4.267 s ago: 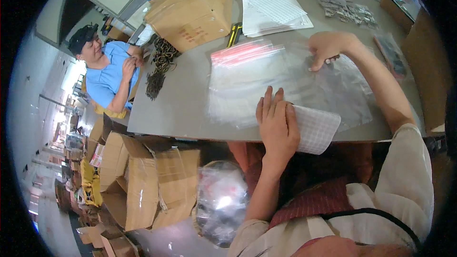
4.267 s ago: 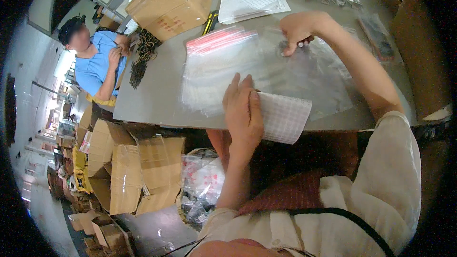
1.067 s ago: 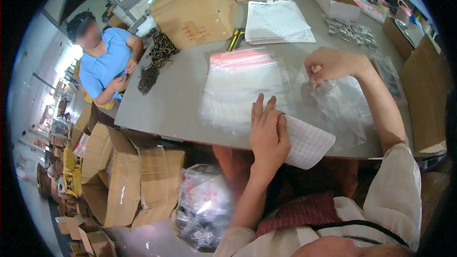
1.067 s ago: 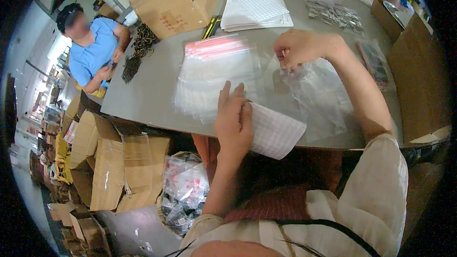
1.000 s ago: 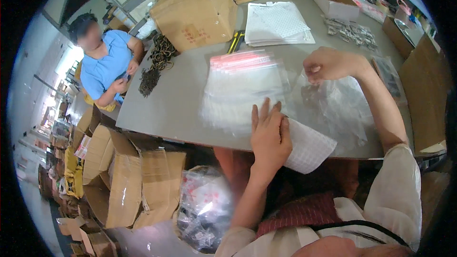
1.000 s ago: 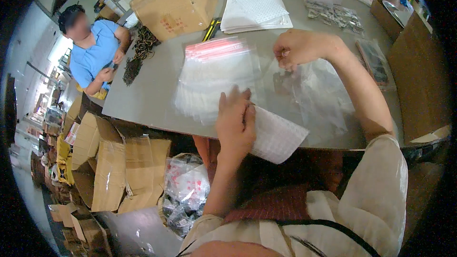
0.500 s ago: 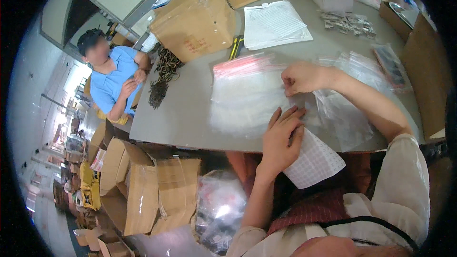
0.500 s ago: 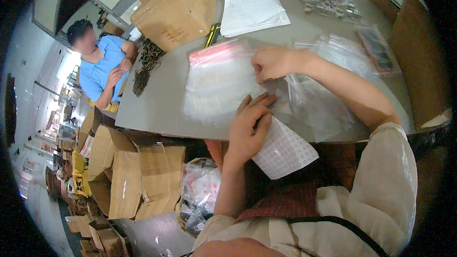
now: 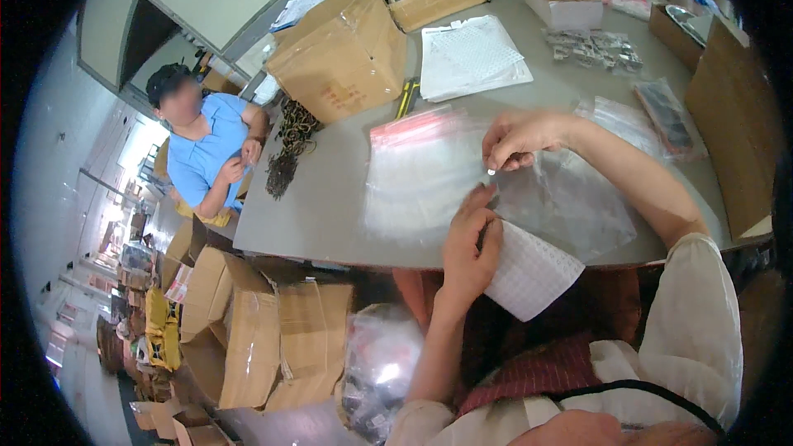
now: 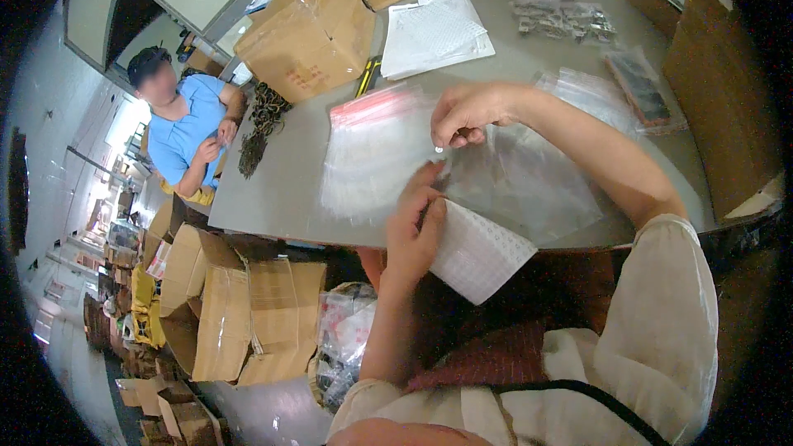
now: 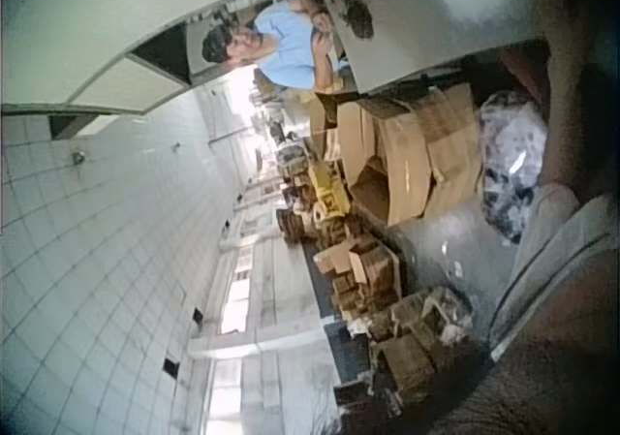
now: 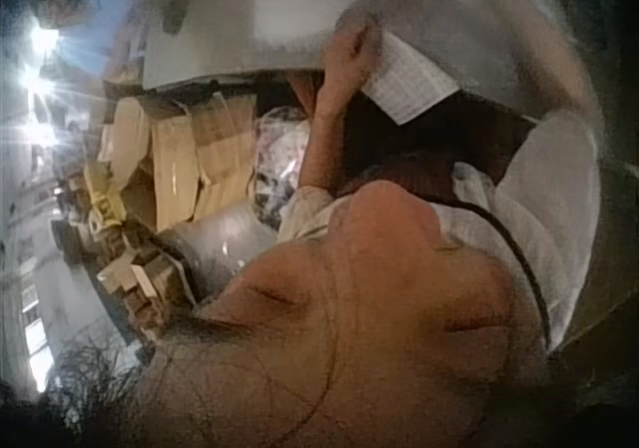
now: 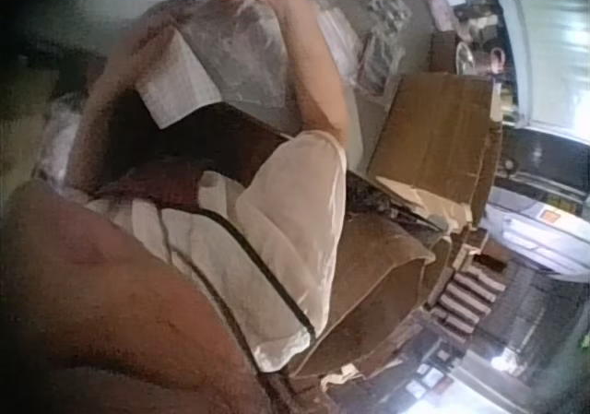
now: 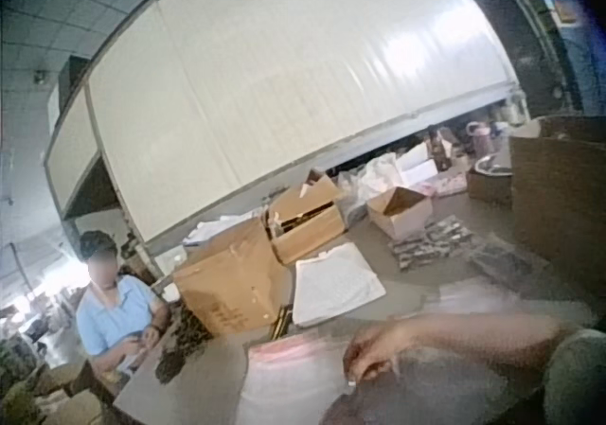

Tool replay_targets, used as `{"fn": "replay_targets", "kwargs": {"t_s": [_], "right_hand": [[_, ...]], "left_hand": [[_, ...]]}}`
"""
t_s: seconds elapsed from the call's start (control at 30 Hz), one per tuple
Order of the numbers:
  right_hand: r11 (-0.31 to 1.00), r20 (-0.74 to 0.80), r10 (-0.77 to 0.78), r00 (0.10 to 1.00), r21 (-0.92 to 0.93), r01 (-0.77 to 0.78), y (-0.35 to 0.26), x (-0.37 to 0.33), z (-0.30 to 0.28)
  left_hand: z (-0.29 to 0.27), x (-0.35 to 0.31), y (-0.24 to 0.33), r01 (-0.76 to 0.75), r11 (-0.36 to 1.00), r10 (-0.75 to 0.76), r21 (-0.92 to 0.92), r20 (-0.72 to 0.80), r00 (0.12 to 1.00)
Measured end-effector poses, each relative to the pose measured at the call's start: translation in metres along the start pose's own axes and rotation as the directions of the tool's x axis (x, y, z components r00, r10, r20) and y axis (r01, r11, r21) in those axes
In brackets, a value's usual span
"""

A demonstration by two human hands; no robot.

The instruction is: The person peels adhesive labels from a sheet and applies them to small plastic bags, then places the labeled bags into a cardboard box.

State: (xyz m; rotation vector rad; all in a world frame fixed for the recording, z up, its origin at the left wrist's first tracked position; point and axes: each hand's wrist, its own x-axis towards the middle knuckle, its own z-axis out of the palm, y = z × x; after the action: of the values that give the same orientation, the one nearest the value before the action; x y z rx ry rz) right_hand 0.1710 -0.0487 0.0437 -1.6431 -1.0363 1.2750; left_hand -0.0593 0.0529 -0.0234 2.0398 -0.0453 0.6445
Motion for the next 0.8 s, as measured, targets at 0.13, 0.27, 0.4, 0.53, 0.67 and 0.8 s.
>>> {"fn": "replay_targets", "kwargs": {"t_s": [0.13,0.27,0.4,0.53,0.67,0.8], "right_hand": [[0.999,0.069,-0.02,0.997,0.036,0.018,0.009,0.009,0.005],[0.994,-0.018,-0.066,0.998,-0.083,0.065,0.016,0.012,0.009],[0.951,-0.163,-0.106,0.981,-0.304,0.052,0.008,0.013,0.01],[0.685,-0.223,-0.395,0.891,-0.718,0.124,0.023,0.022,0.004],[0.557,-0.29,-0.357,0.888,-0.829,-0.046,0.015,0.015,-0.002],[0.596,-0.31,-0.19,0.932,-0.79,-0.141,0.015,0.011,-0.019]], "left_hand": [[-0.002,0.002,-0.004,-0.053,0.996,0.058,0.066,-0.072,0.996],[-0.002,0.002,-0.002,-0.021,0.999,0.019,-0.04,-0.056,0.998],[-0.006,0.0,-0.003,-0.007,0.997,0.001,-0.078,-0.075,0.997],[-0.001,0.0,0.003,0.007,0.993,-0.004,0.122,-0.021,1.0],[0.005,0.003,0.002,-0.045,0.987,0.05,0.153,-0.033,0.998],[0.014,0.012,0.022,-0.224,0.946,0.211,0.237,0.076,0.974]]}}
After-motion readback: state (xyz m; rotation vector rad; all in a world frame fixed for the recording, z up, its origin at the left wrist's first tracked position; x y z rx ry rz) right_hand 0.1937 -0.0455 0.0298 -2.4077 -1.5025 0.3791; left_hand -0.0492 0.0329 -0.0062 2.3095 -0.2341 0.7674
